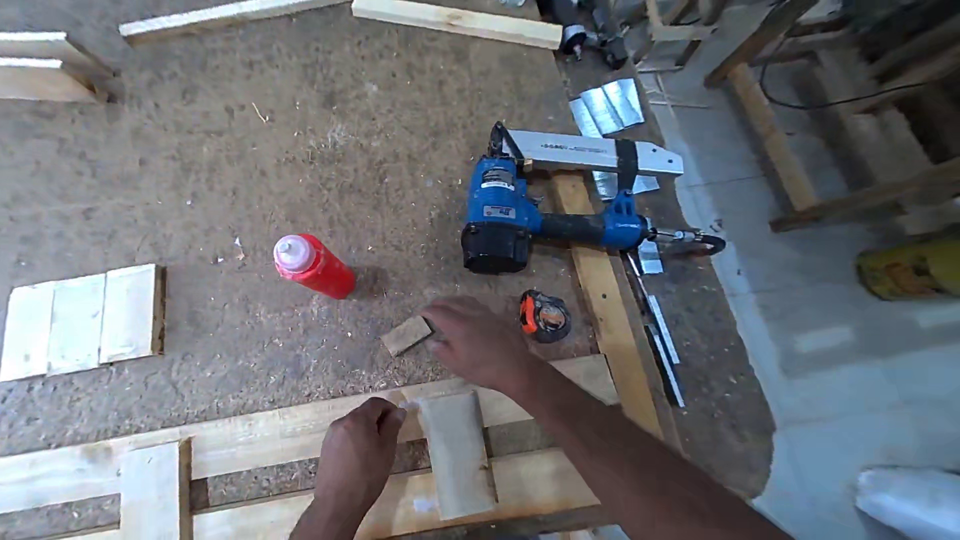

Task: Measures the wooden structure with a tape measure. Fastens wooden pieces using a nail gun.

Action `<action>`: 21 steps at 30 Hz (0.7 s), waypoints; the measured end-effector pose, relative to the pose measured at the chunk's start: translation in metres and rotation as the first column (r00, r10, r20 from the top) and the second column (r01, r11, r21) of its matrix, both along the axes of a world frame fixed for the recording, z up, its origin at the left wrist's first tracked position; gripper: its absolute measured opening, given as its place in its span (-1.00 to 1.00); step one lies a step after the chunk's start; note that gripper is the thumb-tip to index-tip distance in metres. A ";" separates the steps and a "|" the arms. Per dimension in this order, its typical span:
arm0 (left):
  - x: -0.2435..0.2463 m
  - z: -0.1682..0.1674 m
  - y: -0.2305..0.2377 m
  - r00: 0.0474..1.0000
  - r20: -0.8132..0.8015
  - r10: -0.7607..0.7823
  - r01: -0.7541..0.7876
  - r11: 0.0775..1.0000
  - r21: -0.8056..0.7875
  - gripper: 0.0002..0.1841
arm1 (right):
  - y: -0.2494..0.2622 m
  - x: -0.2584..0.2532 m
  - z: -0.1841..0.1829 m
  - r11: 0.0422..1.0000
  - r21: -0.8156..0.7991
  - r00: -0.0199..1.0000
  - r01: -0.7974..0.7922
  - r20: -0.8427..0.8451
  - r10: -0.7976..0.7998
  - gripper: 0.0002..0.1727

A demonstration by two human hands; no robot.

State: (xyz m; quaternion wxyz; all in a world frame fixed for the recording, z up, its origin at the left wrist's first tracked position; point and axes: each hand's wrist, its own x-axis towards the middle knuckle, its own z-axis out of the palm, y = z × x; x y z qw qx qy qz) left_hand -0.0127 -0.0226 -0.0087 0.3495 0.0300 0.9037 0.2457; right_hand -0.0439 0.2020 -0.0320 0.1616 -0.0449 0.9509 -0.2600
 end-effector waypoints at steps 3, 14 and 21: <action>0.008 0.006 0.001 0.974 0.216 -0.061 0.053 0.998 0.040 -0.59 | -0.024 -0.024 -0.034 0.967 0.051 0.965 -0.249 -0.071 0.252 -0.47; 0.049 -0.024 0.002 0.868 0.483 0.117 -0.234 0.954 0.189 -0.59 | 0.001 0.050 -0.010 0.974 -0.211 0.989 0.087 0.133 -0.060 -0.69; 0.042 -0.026 0.006 0.856 0.493 0.154 -0.262 0.952 0.158 -0.64 | -0.007 0.079 -0.023 0.993 -0.110 0.992 -0.052 -0.120 0.039 -0.74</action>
